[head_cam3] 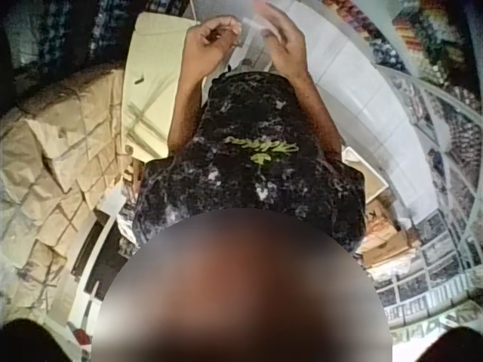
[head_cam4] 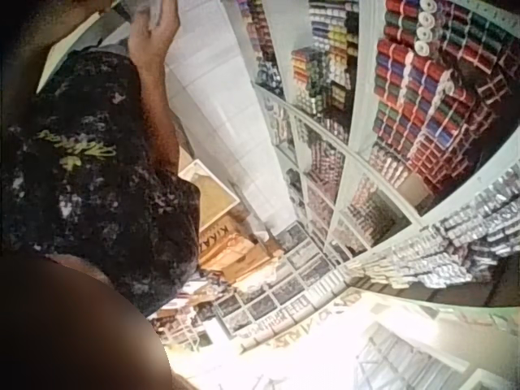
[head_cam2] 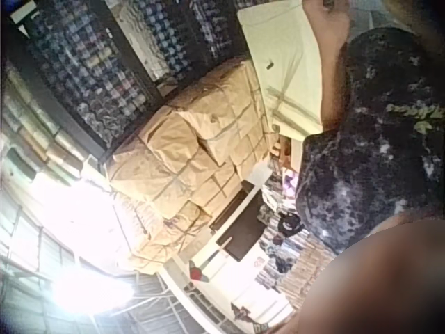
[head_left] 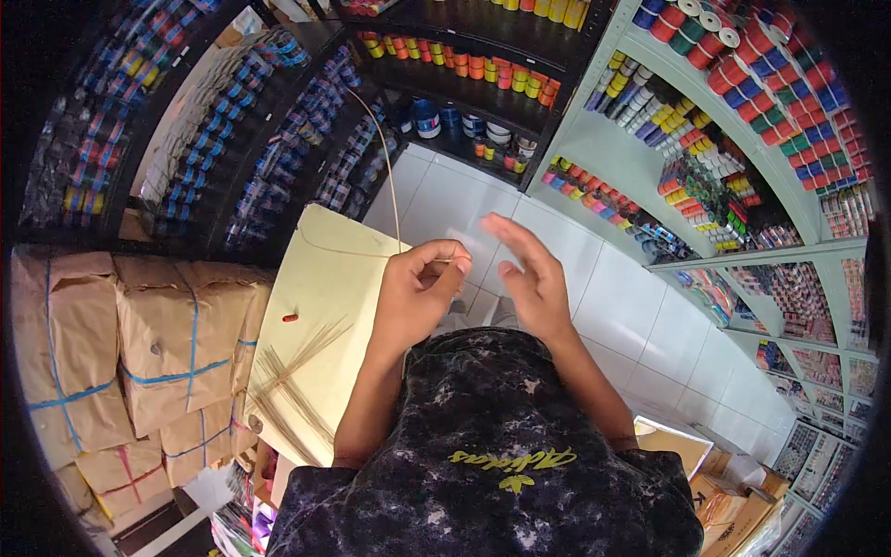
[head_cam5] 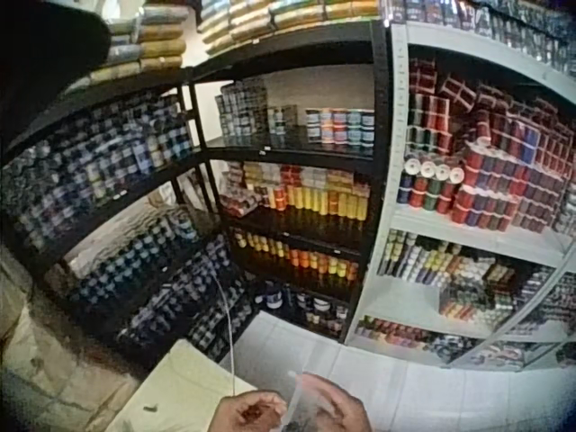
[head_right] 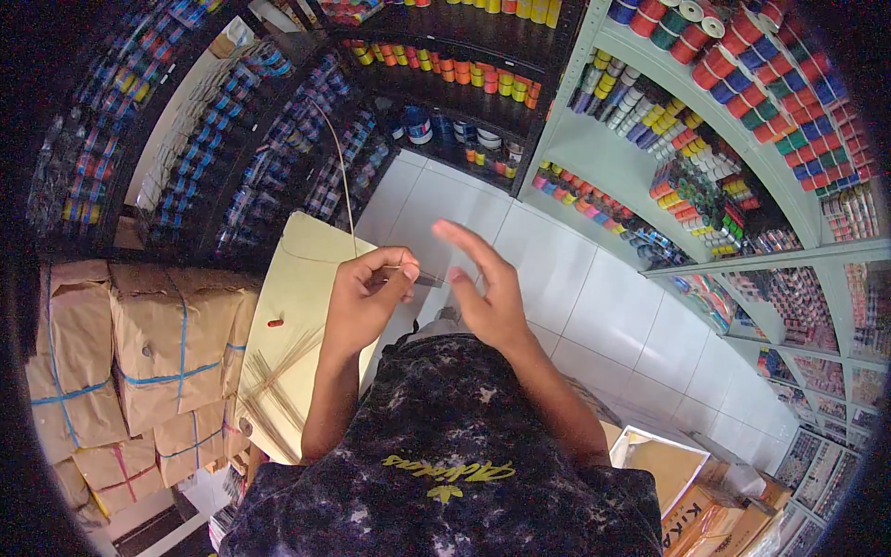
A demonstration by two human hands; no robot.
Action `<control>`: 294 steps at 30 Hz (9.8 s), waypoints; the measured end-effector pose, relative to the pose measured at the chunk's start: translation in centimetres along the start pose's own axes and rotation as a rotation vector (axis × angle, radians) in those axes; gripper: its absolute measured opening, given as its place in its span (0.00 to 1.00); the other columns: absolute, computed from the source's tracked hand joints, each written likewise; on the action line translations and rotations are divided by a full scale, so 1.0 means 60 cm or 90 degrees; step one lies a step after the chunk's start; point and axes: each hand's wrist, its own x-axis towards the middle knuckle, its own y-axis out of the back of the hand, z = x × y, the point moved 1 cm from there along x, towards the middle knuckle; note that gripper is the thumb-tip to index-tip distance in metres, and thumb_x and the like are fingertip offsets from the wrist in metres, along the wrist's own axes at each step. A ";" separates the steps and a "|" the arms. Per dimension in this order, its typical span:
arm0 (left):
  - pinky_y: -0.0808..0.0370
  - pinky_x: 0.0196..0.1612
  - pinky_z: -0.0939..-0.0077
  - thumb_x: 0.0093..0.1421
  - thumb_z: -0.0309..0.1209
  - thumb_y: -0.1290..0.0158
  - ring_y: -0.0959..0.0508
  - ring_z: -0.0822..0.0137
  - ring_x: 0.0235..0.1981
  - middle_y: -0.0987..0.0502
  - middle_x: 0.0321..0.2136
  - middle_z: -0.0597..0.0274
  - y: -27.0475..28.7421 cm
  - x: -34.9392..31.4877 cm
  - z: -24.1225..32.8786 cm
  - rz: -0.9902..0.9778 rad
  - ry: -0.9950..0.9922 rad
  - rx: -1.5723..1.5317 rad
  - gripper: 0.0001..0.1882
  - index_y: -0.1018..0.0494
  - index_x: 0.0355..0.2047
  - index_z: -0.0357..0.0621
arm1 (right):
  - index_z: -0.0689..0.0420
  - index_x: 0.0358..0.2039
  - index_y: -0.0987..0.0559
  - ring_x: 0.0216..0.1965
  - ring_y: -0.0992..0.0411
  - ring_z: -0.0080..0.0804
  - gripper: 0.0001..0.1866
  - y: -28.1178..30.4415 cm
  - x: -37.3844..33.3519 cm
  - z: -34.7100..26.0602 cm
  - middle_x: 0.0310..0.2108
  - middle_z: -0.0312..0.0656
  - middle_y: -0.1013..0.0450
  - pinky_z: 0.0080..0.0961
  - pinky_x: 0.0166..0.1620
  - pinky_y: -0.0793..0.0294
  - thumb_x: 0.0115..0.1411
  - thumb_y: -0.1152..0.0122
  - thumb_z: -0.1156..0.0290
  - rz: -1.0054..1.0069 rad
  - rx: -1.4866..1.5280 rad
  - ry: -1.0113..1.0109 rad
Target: Assembling the frame of a kite by tying string to bamboo sticks.
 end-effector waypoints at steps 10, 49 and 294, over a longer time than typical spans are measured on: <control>0.29 0.29 0.84 0.64 0.24 0.45 0.27 0.81 0.26 0.24 0.29 0.69 -0.002 -0.001 0.008 0.034 -0.006 0.005 0.05 0.23 0.37 0.33 | 0.62 0.36 0.21 0.31 0.32 0.11 0.03 -0.015 -0.018 0.009 0.30 0.29 0.27 0.13 0.35 0.33 0.62 0.38 0.77 -0.034 0.127 -0.187; 0.23 0.39 0.81 0.62 0.18 0.47 0.21 0.77 0.35 0.21 0.35 0.65 -0.009 0.008 0.001 -0.052 -0.004 -0.104 0.08 0.23 0.41 0.35 | 0.64 0.35 0.22 0.22 0.39 0.15 0.07 -0.017 -0.002 0.010 0.22 0.31 0.32 0.20 0.30 0.32 0.63 0.44 0.74 -0.045 0.280 -0.259; 0.18 0.32 0.72 0.60 0.13 0.53 0.19 0.64 0.27 0.21 0.28 0.52 0.302 0.210 -0.170 0.449 -0.005 -0.041 0.09 0.26 0.39 0.26 | 0.63 0.34 0.23 0.25 0.33 0.22 0.11 -0.016 -0.072 0.073 0.23 0.39 0.27 0.24 0.32 0.30 0.64 0.39 0.67 -0.190 -0.124 -0.226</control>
